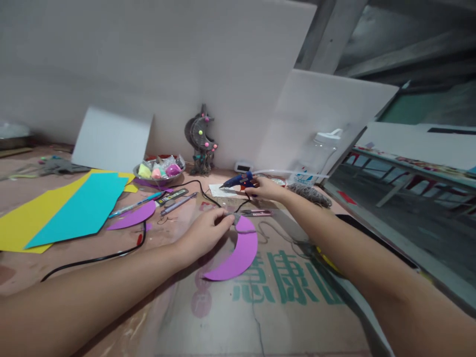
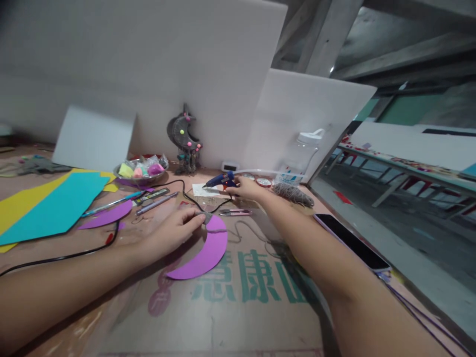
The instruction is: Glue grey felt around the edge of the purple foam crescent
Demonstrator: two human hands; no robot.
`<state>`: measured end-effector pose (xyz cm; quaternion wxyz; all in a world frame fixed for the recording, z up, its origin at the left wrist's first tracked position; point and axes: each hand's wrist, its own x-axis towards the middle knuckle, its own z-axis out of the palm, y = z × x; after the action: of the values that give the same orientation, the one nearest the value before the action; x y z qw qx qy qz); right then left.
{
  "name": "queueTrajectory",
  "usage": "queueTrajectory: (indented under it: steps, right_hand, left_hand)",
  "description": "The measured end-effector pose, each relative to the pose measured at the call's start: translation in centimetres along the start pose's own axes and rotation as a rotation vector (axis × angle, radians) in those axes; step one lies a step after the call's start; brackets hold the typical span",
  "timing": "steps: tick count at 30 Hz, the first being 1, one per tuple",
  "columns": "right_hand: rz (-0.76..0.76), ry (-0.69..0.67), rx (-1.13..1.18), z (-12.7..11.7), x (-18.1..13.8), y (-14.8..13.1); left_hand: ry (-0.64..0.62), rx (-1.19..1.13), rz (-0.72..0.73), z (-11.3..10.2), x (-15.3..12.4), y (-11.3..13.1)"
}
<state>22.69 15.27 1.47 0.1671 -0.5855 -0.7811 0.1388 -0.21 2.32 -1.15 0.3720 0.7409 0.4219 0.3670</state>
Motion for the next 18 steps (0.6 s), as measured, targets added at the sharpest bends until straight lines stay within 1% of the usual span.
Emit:
queueTrajectory:
  steps: [4, 8, 13, 16, 18]
  right_hand:
    - [0.040, 0.043, 0.031, 1.5, 0.8, -1.3]
    - [0.073, 0.086, 0.072, 2.1, 0.7, -1.3]
    - [0.067, 0.145, 0.132, 0.9, 0.3, -1.2]
    - [0.036, 0.115, 0.179, -0.3, -0.6, -1.8]
    - [0.011, 0.090, 0.203, -0.9, -1.8, -2.4]
  left_hand:
    - [-0.012, -0.002, 0.012, 0.0, 0.0, 0.0]
    - [-0.003, -0.009, 0.020, -0.1, 0.0, 0.0]
    - [-0.005, -0.005, 0.018, -0.2, 0.0, 0.1]
    - [-0.014, -0.009, 0.008, -0.1, -0.1, 0.0]
    - [-0.014, -0.006, 0.000, -0.1, -0.1, 0.0]
